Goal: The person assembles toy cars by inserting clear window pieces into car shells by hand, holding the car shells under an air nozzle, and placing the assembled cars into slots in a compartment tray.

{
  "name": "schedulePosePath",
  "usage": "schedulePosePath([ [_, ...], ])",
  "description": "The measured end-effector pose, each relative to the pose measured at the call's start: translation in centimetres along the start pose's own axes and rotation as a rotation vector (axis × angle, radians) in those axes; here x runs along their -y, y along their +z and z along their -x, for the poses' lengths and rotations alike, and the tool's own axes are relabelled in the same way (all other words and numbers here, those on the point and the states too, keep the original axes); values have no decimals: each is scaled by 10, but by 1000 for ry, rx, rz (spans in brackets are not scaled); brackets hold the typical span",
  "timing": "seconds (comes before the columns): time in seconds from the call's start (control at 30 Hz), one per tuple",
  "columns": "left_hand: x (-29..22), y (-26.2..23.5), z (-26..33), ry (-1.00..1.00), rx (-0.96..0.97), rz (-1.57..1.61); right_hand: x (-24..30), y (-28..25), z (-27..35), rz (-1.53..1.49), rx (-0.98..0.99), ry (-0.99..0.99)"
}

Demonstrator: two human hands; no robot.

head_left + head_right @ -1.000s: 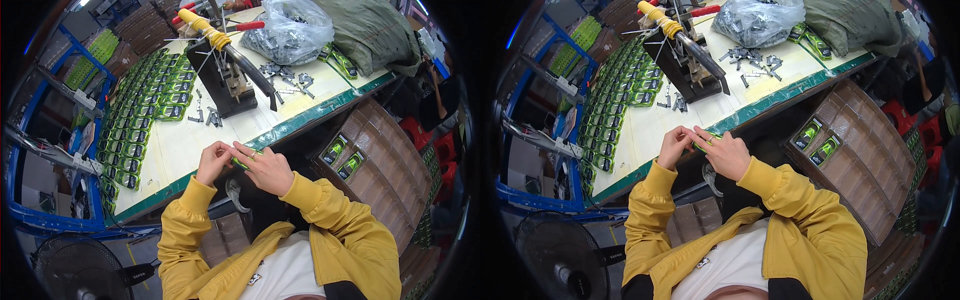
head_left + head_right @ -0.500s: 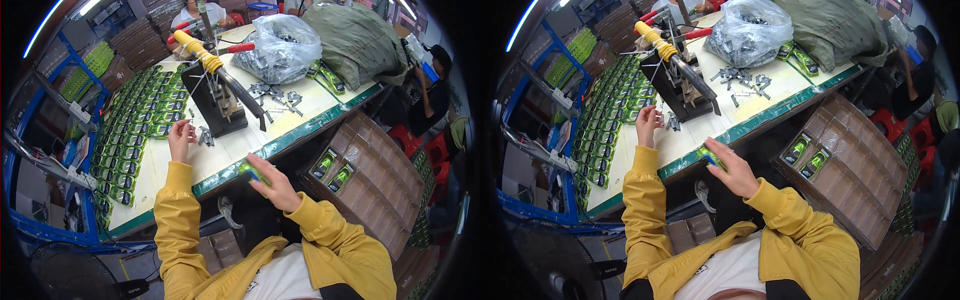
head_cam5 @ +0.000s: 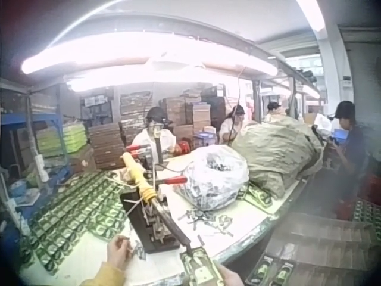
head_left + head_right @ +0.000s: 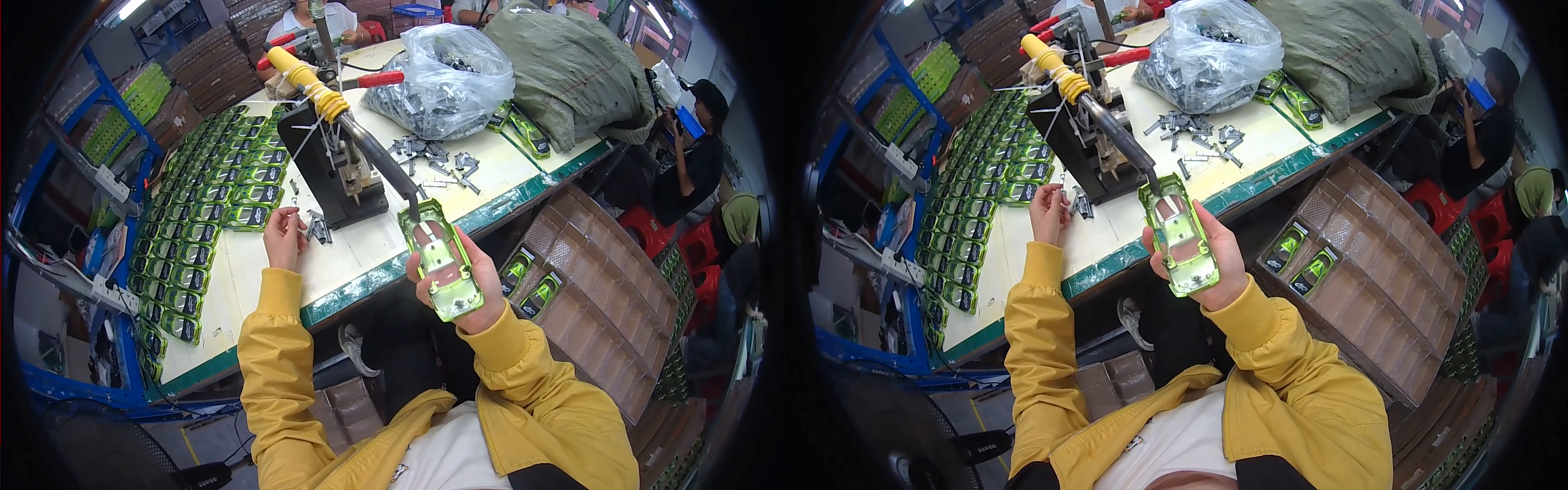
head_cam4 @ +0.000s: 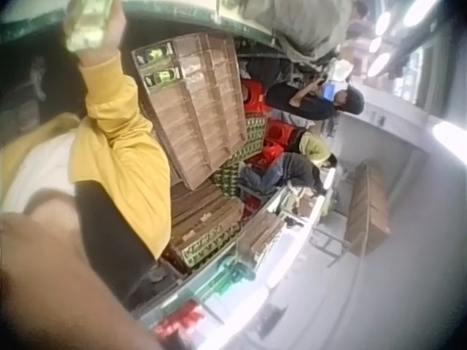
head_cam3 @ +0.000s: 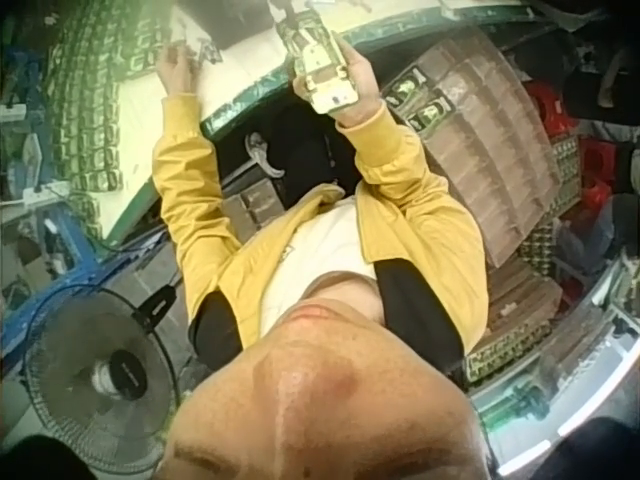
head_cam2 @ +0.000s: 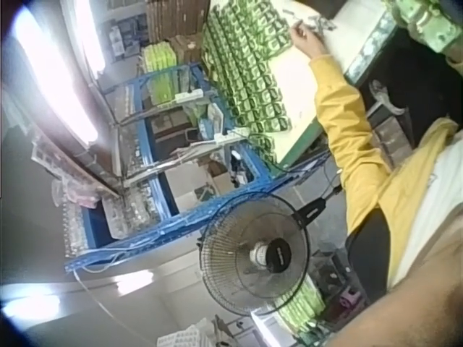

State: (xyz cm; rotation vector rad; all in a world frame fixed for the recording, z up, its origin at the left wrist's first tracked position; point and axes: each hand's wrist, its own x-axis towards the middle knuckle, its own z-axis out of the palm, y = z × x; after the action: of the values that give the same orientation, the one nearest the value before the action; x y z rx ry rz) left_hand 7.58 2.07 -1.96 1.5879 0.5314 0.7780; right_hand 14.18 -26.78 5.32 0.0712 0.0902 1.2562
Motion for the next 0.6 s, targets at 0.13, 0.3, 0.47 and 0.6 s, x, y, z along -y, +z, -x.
schedulePosePath([
  [0.13, -4, 2, 2, -47, -4, 9, -1, 3, 2, -9, 11, -4],
  [0.3, -6, 2, 2, -50, -28, -25, -1, 6, 3, -38, 2, 17],
  [0.47, -5, 1, 0, -32, -38, -45, 2, 4, 4, -85, 20, 55],
  [0.6, -6, 2, 0, -32, -48, -53, 5, 5, 5, -109, 39, 88],
])
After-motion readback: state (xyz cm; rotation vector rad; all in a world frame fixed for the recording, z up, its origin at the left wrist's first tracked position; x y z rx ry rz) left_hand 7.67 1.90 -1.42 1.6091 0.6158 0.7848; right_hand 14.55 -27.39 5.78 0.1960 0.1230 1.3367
